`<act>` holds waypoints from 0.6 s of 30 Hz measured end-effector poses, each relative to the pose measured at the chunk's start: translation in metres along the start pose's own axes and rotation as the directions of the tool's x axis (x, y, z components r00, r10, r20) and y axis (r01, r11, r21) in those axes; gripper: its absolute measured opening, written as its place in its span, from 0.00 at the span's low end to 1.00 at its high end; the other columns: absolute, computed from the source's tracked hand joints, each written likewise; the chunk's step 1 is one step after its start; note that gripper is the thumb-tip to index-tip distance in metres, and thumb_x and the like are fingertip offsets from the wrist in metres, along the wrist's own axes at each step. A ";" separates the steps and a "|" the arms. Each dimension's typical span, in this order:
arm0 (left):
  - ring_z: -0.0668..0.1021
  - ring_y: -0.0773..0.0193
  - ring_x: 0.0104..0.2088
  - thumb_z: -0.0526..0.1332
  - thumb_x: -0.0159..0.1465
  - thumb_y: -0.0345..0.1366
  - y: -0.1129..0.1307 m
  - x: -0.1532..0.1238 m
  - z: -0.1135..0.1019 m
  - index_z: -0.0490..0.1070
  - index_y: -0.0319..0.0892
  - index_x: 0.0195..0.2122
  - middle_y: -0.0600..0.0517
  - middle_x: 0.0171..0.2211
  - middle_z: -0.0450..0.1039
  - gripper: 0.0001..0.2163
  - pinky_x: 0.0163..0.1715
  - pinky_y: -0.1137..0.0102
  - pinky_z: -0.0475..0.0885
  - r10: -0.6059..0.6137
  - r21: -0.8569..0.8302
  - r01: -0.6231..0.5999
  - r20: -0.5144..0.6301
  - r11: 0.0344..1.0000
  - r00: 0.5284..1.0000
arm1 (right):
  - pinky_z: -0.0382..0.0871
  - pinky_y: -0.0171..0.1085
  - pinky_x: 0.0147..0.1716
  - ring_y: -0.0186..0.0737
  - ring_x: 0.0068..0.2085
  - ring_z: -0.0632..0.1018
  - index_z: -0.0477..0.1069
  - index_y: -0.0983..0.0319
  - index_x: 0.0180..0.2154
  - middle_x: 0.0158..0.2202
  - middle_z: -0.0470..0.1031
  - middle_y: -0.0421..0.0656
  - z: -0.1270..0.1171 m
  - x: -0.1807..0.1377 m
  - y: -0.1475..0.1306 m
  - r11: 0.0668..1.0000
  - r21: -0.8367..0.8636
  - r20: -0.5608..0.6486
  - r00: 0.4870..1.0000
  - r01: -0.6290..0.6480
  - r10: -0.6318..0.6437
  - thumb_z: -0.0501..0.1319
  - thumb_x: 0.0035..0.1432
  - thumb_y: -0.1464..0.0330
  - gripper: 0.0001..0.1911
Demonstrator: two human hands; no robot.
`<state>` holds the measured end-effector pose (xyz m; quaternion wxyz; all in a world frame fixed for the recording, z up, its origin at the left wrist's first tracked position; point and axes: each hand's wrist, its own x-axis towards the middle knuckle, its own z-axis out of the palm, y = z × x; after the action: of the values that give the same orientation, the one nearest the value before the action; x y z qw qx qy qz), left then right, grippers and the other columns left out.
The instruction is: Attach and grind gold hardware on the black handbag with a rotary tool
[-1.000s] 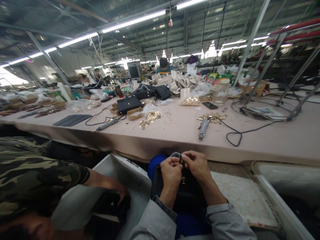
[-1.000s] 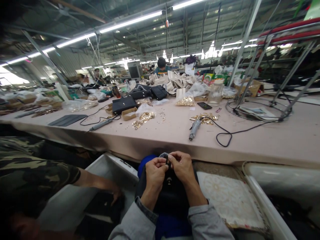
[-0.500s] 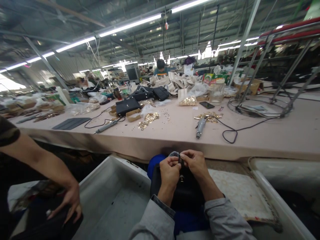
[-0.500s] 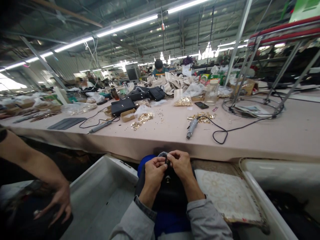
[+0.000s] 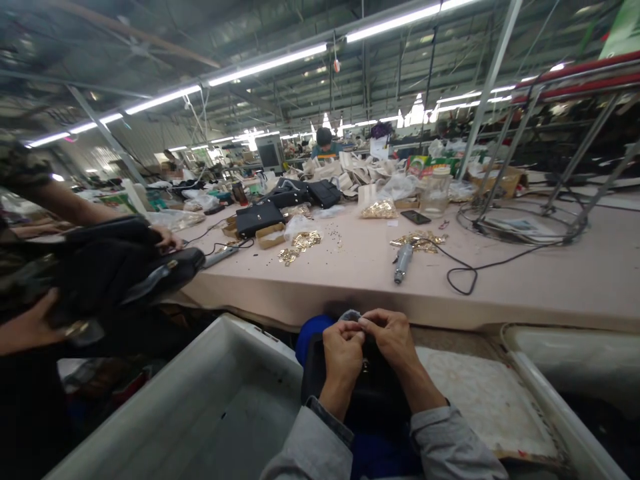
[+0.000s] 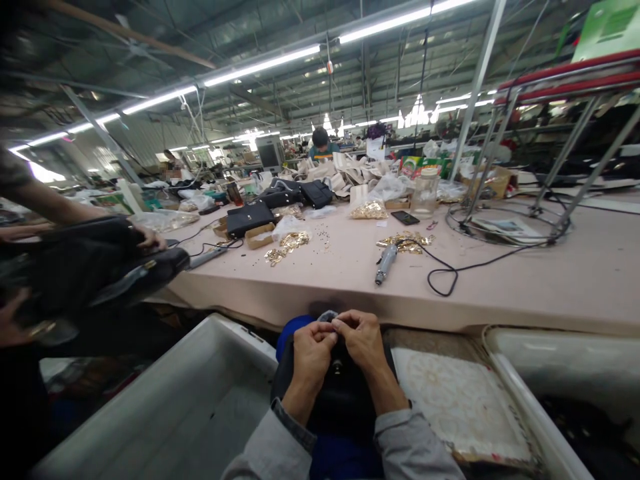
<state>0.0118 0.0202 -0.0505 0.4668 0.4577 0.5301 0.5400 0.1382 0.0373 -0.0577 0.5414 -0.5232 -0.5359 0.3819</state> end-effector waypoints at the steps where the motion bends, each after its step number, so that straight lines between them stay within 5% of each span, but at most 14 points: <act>1: 0.78 0.65 0.22 0.66 0.54 0.26 0.000 0.000 0.000 0.81 0.33 0.32 0.45 0.23 0.81 0.05 0.22 0.75 0.67 -0.002 0.019 0.003 -0.014 1.000 1.000 | 0.70 0.38 0.33 0.44 0.32 0.79 0.82 0.62 0.31 0.29 0.82 0.45 0.000 0.000 0.000 1.000 -0.002 0.004 1.000 -0.005 0.005 0.69 0.53 0.60 0.12; 5: 0.83 0.58 0.29 0.66 0.56 0.27 0.000 0.000 0.002 0.83 0.34 0.34 0.43 0.29 0.84 0.07 0.28 0.72 0.73 0.019 0.045 -0.019 0.008 0.999 1.000 | 0.71 0.40 0.36 0.47 0.34 0.80 0.82 0.61 0.31 0.30 0.82 0.45 -0.002 0.001 0.000 1.000 -0.020 0.001 1.000 -0.014 0.014 0.68 0.56 0.57 0.14; 10: 0.79 0.62 0.20 0.64 0.61 0.32 -0.002 0.002 0.006 0.83 0.37 0.34 0.45 0.27 0.83 0.07 0.19 0.71 0.69 0.052 0.033 -0.057 0.120 0.998 0.991 | 0.73 0.41 0.38 0.49 0.36 0.81 0.82 0.59 0.30 0.31 0.82 0.45 -0.005 -0.001 0.000 1.000 -0.017 -0.062 0.998 0.020 -0.021 0.67 0.57 0.53 0.17; 14: 0.84 0.53 0.33 0.66 0.58 0.28 -0.006 0.009 0.012 0.82 0.39 0.29 0.44 0.30 0.84 0.04 0.33 0.67 0.75 0.092 0.045 -0.095 0.076 0.994 0.993 | 0.73 0.42 0.40 0.51 0.38 0.81 0.83 0.59 0.33 0.33 0.83 0.46 -0.006 0.000 0.010 1.000 -0.025 -0.115 0.993 -0.011 0.008 0.68 0.56 0.52 0.17; 18: 0.85 0.51 0.31 0.66 0.57 0.27 -0.008 0.018 0.016 0.82 0.38 0.28 0.43 0.29 0.84 0.04 0.30 0.66 0.75 0.017 0.028 -0.018 0.068 0.999 0.998 | 0.72 0.41 0.38 0.50 0.37 0.80 0.83 0.60 0.33 0.33 0.83 0.45 -0.004 0.007 0.022 0.996 -0.034 -0.144 0.987 -0.077 0.071 0.69 0.55 0.51 0.18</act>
<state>0.0248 0.0399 -0.0584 0.4730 0.4870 0.5178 0.5206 0.1458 0.0469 -0.0773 0.5535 -0.5793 -0.4834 0.3528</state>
